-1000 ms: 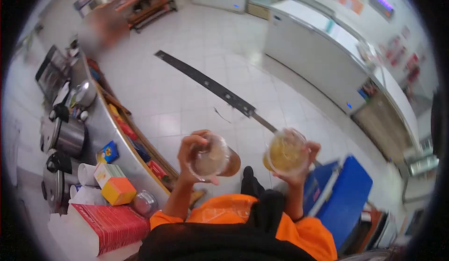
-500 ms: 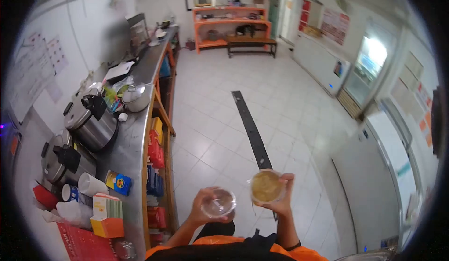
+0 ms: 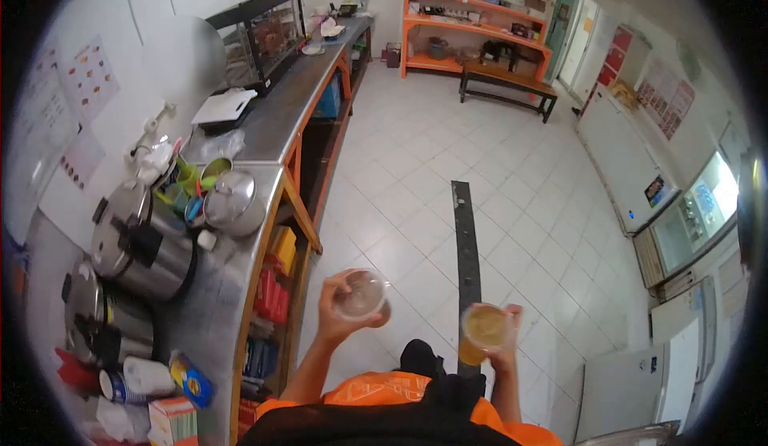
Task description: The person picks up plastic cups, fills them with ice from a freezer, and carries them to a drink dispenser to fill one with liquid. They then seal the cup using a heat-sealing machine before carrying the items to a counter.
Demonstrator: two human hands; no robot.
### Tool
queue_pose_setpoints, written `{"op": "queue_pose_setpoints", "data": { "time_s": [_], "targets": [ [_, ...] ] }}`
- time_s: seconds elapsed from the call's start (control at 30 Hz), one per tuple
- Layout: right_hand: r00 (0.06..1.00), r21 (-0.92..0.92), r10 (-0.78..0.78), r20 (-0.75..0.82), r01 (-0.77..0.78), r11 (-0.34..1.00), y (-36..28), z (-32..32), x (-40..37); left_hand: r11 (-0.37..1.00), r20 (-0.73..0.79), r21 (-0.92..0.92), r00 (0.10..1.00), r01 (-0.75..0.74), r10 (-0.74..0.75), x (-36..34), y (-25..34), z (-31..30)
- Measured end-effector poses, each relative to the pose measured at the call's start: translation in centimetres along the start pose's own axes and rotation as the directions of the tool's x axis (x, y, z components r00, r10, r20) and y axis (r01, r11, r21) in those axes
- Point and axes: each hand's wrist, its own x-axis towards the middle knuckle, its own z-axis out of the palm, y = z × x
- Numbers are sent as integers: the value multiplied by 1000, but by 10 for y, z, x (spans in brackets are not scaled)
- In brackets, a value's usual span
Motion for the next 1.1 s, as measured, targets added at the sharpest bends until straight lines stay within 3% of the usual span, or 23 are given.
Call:
{"op": "queue_pose_setpoints", "data": {
  "time_s": [0.03,0.07,0.17,0.23,0.3,0.33,0.37,0.4,0.43,0.5,0.53,0.63,0.67,0.7,0.77,0.83,0.87,1.03,1.1],
  "targets": [
    [995,38,60,-83,-57,998,6,-13,22,956,59,153,968,-248,242,37,11,17],
    [979,74,119,-164,-108,991,12,-21,47,955,61,157,967,-253,247,69,-2,18],
    [984,-28,47,-170,-52,998,27,-31,140,949,72,164,963,-269,260,164,-52,24],
    [983,-15,66,-173,-69,997,53,-39,219,985,55,21,984,-172,171,219,-83,20],
    [1000,148,13,5,-14,989,74,-26,319,978,10,113,984,-178,178,281,-95,12],
    [964,110,238,-118,-225,968,82,-12,368,953,-36,255,983,-163,178,310,-92,7],
    [963,139,254,-89,-241,961,95,8,413,911,-81,392,981,-130,175,335,-90,0],
    [980,308,118,163,-164,937,109,26,461,929,-109,334,973,-157,204,361,-93,-8],
    [927,471,-62,371,-130,872,118,40,506,926,-132,347,969,-151,207,382,-104,-25],
    [852,637,-47,522,-353,685,123,94,582,968,-241,251,969,11,52,425,-137,-66],
    [810,637,-65,583,-406,656,132,115,618,962,-312,257,934,-95,175,448,-135,-68],
    [699,570,-113,706,-467,677,168,161,730,942,-456,330,865,-55,210,530,-130,-80],
    [707,576,-59,705,-522,629,179,172,761,867,-448,498,847,-27,284,561,-127,-85],
    [721,588,8,693,-571,573,190,181,786,866,-451,499,854,2,258,593,-136,-94],
    [705,599,-27,709,-581,551,211,189,856,872,-424,465,826,-153,371,678,-164,-116],
    [711,630,29,703,-640,439,223,187,922,931,-434,275,833,-241,344,771,-174,-114],
    [723,638,29,690,-627,448,220,188,954,888,-347,399,858,-230,379,817,-169,-114],
    [846,682,97,524,-485,547,262,155,1087,851,-91,417,916,-320,390,1030,-210,-105],
    [932,810,214,292,-360,463,283,152,1137,835,26,403,916,-376,400,1108,-238,-101]
  ]
}}
